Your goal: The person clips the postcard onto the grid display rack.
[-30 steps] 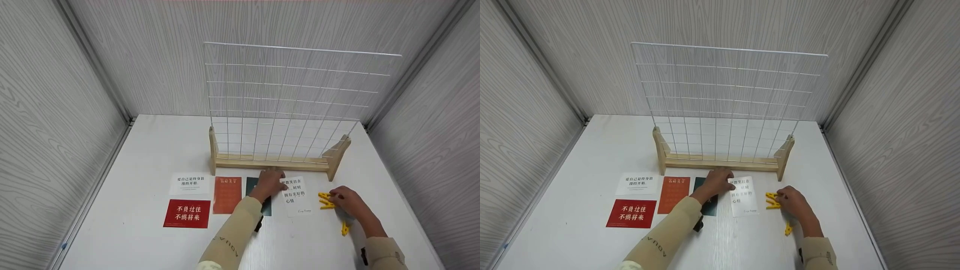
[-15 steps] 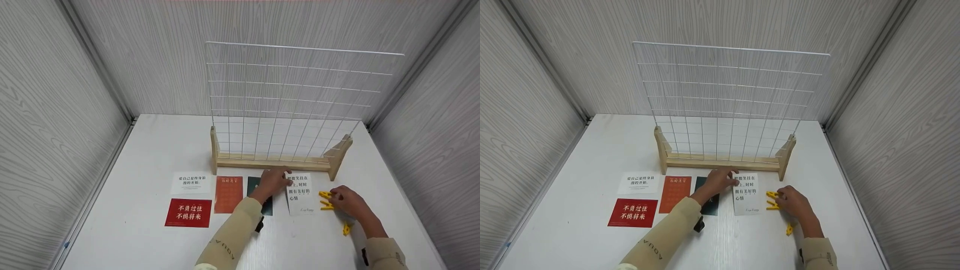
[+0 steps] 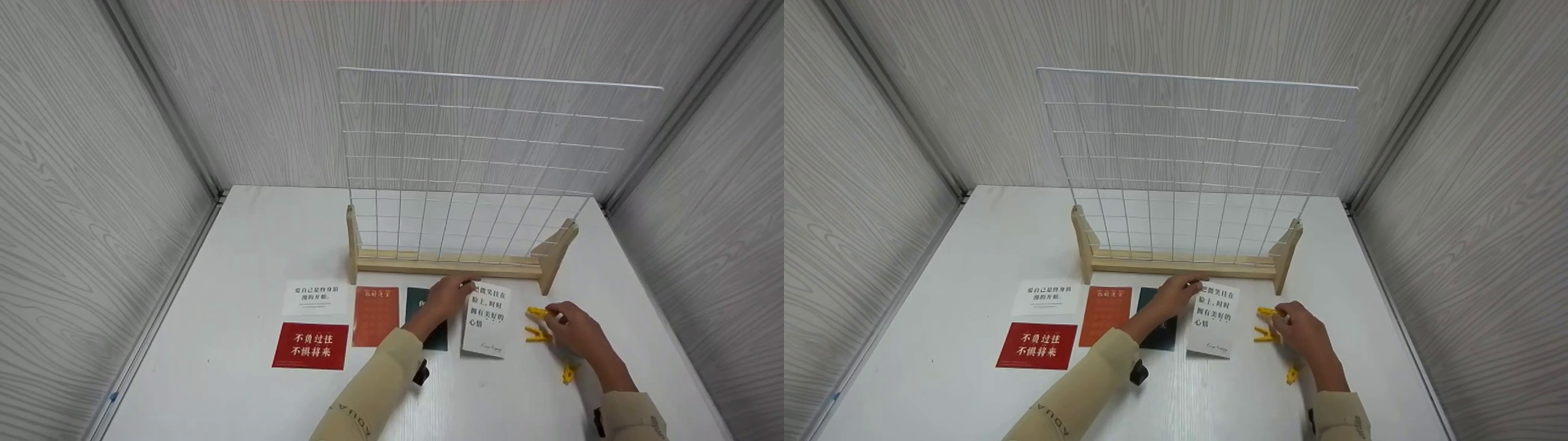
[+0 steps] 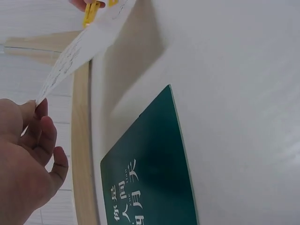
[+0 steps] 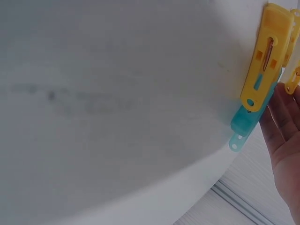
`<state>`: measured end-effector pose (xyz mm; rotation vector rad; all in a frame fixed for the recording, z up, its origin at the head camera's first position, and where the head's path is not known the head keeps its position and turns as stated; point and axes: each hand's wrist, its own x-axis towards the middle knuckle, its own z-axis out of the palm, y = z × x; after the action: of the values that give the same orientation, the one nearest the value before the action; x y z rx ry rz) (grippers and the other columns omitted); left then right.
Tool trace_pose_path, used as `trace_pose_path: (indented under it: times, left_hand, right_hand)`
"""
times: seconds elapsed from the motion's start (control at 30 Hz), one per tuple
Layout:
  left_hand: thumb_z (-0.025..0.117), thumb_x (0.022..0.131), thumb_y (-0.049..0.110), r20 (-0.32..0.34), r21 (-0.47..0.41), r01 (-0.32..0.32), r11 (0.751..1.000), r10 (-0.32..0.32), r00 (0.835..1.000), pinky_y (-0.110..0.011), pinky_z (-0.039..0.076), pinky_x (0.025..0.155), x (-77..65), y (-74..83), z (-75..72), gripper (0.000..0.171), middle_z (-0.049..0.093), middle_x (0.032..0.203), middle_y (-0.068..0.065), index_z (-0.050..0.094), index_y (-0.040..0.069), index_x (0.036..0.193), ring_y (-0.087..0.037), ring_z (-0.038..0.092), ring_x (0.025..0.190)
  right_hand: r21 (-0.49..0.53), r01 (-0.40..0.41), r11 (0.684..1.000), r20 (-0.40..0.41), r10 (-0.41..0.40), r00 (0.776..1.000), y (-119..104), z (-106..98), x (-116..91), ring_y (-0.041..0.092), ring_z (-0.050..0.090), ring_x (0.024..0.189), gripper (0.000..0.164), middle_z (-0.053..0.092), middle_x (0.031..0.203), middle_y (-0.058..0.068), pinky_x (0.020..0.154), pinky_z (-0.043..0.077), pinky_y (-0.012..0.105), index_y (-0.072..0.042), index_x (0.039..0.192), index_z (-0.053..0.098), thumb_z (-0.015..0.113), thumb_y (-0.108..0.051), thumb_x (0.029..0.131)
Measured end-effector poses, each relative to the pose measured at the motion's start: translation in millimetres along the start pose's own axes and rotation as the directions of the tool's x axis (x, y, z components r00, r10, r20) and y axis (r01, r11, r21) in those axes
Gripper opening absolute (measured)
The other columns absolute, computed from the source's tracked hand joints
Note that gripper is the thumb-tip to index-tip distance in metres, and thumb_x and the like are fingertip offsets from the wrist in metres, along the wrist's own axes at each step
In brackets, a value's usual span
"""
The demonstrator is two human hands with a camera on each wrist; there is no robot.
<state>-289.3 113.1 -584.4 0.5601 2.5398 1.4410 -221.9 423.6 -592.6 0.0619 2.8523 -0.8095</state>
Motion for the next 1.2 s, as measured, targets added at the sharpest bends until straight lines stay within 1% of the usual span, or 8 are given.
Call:
trace_pose_path:
  times: [0.17,0.33,0.4,0.5,0.63,0.8,0.97,1.2]
  left_hand:
    - [0.051,0.107,0.025,0.001,-0.02,-0.005,1.0,0.005,1.0,-0.038,0.05,0.097,-5.9,-0.2,-6.6,0.035,0.065,0.133,0.003,0.061,0.023,0.14,-0.011,0.06,0.117]
    - [0.054,0.105,0.024,-0.027,-0.065,0.008,0.998,-0.009,1.0,-0.031,0.05,0.081,-9.4,-1.5,-11.3,0.033,0.067,0.115,0.005,0.063,0.019,0.136,-0.01,0.06,0.097]
    - [0.056,0.104,0.024,-0.038,-0.1,0.013,0.995,-0.017,0.999,-0.029,0.049,0.076,-11.2,-1.3,-12.9,0.032,0.066,0.109,0.006,0.064,0.017,0.134,-0.01,0.059,0.09]
    - [0.059,0.102,0.023,-0.054,-0.15,0.008,0.989,-0.017,0.998,-0.027,0.048,0.074,-14.4,0.8,-14.9,0.029,0.067,0.104,0.008,0.066,0.015,0.129,-0.009,0.059,0.087]
    - [0.062,0.101,0.023,-0.068,-0.216,-0.003,0.976,-0.012,0.998,-0.026,0.05,0.077,-19.6,5.0,-17.8,0.027,0.068,0.102,0.008,0.068,0.011,0.124,-0.006,0.06,0.089]
    - [0.062,0.101,0.021,-0.064,-0.295,-0.024,0.955,0.005,0.998,-0.027,0.054,0.08,-26.3,8.6,-22.7,0.027,0.069,0.101,0.007,0.067,0.007,0.124,-0.005,0.064,0.09]
    - [0.062,0.101,0.021,-0.082,-0.329,-0.06,0.943,0.034,0.996,-0.031,0.055,0.079,-31.5,10.3,-30.9,0.023,0.07,0.097,0.004,0.069,0.008,0.119,-0.006,0.066,0.086]
    - [0.065,0.099,0.02,-0.104,-0.39,-0.077,0.918,0.039,0.994,-0.047,0.056,0.086,-37.2,11.3,-46.0,0.021,0.071,0.093,0.002,0.072,0.01,0.116,-0.007,0.066,0.084]
  right_hand:
    - [0.053,0.048,0.997,-0.067,-0.045,0.997,-0.3,3.6,-1.2,0.029,0.06,0.106,0.041,0.058,0.127,0.013,0.085,0.054,0.044,-0.005,0.135,0.059,0.055,-0.032,0.104]
    - [0.168,0.042,0.985,-0.101,-0.025,0.995,-4.3,4.6,-2.1,0.036,0.058,0.12,0.051,0.057,0.132,0.018,0.102,0.05,0.053,-0.003,0.142,0.052,0.06,-0.034,0.102]
    - [0.222,0.037,0.974,-0.113,-0.012,0.993,-6.7,3.6,-2.8,0.037,0.057,0.123,0.055,0.057,0.136,0.019,0.105,0.049,0.049,-0.003,0.143,0.05,0.062,-0.036,0.101]
    - [0.303,0.038,0.952,-0.142,0.006,0.99,-10.3,1.8,-3.5,0.034,0.059,0.125,0.056,0.057,0.138,0.019,0.101,0.052,0.029,-0.004,0.142,0.053,0.064,-0.038,0.099]
    - [0.384,0.069,0.921,-0.204,0.012,0.979,-16.7,-0.2,-4.6,0.014,0.064,0.114,0.054,0.06,0.135,0.018,0.087,0.048,0.008,-0.003,0.136,0.059,0.065,-0.041,0.098]
    - [0.459,0.12,0.88,-0.256,0.002,0.967,-26.0,-1.6,-5.8,-0.009,0.061,0.098,0.053,0.065,0.127,0.013,0.085,0.048,0.008,-0.001,0.133,0.062,0.065,-0.041,0.098]
    - [0.473,0.116,0.873,-0.24,0.001,0.971,-35.4,-4.0,-5.9,-0.007,0.062,0.1,0.056,0.065,0.125,0.005,0.086,0.048,0.008,-0.005,0.135,0.061,0.061,-0.047,0.099]
    - [0.489,0.102,0.866,-0.197,-0.004,0.98,-47.3,-5.7,-3.3,-0.007,0.059,0.104,0.059,0.061,0.137,0.018,0.088,0.048,0.007,-0.006,0.142,0.056,0.063,-0.044,0.098]
